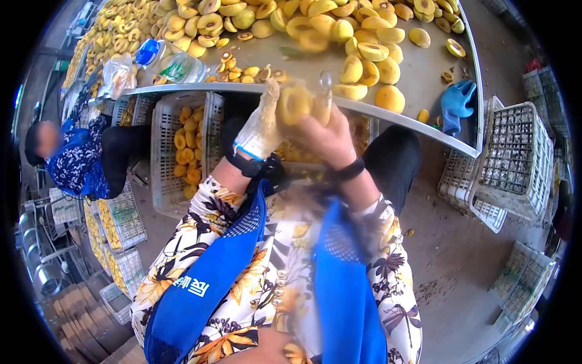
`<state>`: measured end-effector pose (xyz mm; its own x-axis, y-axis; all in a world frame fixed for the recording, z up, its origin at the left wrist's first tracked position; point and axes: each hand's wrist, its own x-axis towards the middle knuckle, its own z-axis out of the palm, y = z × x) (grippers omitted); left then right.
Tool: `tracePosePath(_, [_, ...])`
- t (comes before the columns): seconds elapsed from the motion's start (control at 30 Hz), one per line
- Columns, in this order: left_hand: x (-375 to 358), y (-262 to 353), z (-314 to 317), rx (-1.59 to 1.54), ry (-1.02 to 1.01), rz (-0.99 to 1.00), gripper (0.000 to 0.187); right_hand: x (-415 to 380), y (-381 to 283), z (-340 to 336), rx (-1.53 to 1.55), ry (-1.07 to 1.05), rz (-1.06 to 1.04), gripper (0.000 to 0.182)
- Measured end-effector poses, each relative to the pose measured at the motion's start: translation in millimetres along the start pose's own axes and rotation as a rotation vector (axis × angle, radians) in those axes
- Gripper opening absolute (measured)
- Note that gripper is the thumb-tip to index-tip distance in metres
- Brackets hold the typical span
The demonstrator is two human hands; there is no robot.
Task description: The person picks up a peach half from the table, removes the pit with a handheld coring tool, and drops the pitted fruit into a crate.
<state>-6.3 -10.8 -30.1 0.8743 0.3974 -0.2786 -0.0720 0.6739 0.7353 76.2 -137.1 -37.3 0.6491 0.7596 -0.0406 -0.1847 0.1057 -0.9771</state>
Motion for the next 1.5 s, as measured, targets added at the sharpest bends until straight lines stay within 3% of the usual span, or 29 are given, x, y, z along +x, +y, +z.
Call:
tracePosePath(0.07, [1.5, -6.0, -2.2, -0.002, 0.147, 0.007, 0.042, 0.8, 17.9, 3.9, -0.564, 0.193, -0.202, 0.036])
tracePosePath(0.1, [-0.7, -4.3, 1.4, -0.022, 0.252, 0.02, 0.04, -6.0, -1.1, 11.1, -0.773, 0.21, -0.104, 0.038])
tracePosePath(0.17, [-0.7, -4.8, -2.1, -0.059, 0.355, 0.068, 0.038, -13.8, -4.4, 14.2, -0.807, 0.174, -0.037, 0.035])
tracePosePath(0.37, [0.3, -21.2, -20.8, 0.077, 0.245, 0.287, 0.039, -25.3, -1.1, 24.3, -0.86, -0.015, 0.071, 0.029])
tracePosePath(0.57, [-8.1, -16.8, -13.0, 0.134, 0.208, 0.204, 0.045, -26.6, 6.3, 22.4, -0.922, -0.04, 0.037, 0.025])
tracePosePath(0.87, [-9.3, -18.1, -3.0, 0.199, 0.284, 0.301, 0.046, -29.7, 13.9, 21.7, -0.893, -0.053, -0.049, 0.023])
tracePosePath(1.07, [-5.7, -23.8, -8.8, 0.315, 0.274, 0.397, 0.043, -34.9, 15.1, 34.1, -0.91, -0.028, 0.031, 0.021])
tracePosePath(1.17, [-8.4, -10.2, -1.6, 0.261, 0.243, 0.214, 0.037, -36.8, 11.5, 31.7, -0.87, -0.089, 0.033, 0.019])
tracePosePath(1.27, [-1.9, -9.0, -15.9, 0.356, 0.21, 0.17, 0.034, -38.0, 14.4, 28.1, -0.86, -0.143, 0.047, 0.017])
tracePosePath(1.4, [2.1, 13.4, -24.0, 0.55, 0.045, -0.176, 0.038, -35.3, 25.1, 20.4, -0.855, -0.242, 0.072, 0.017])
tracePosePath(1.5, [0.1, 23.5, -19.2, 0.566, 0.013, -0.036, 0.046, -32.8, 24.1, 23.9, -0.72, -0.241, 0.128, 0.019])
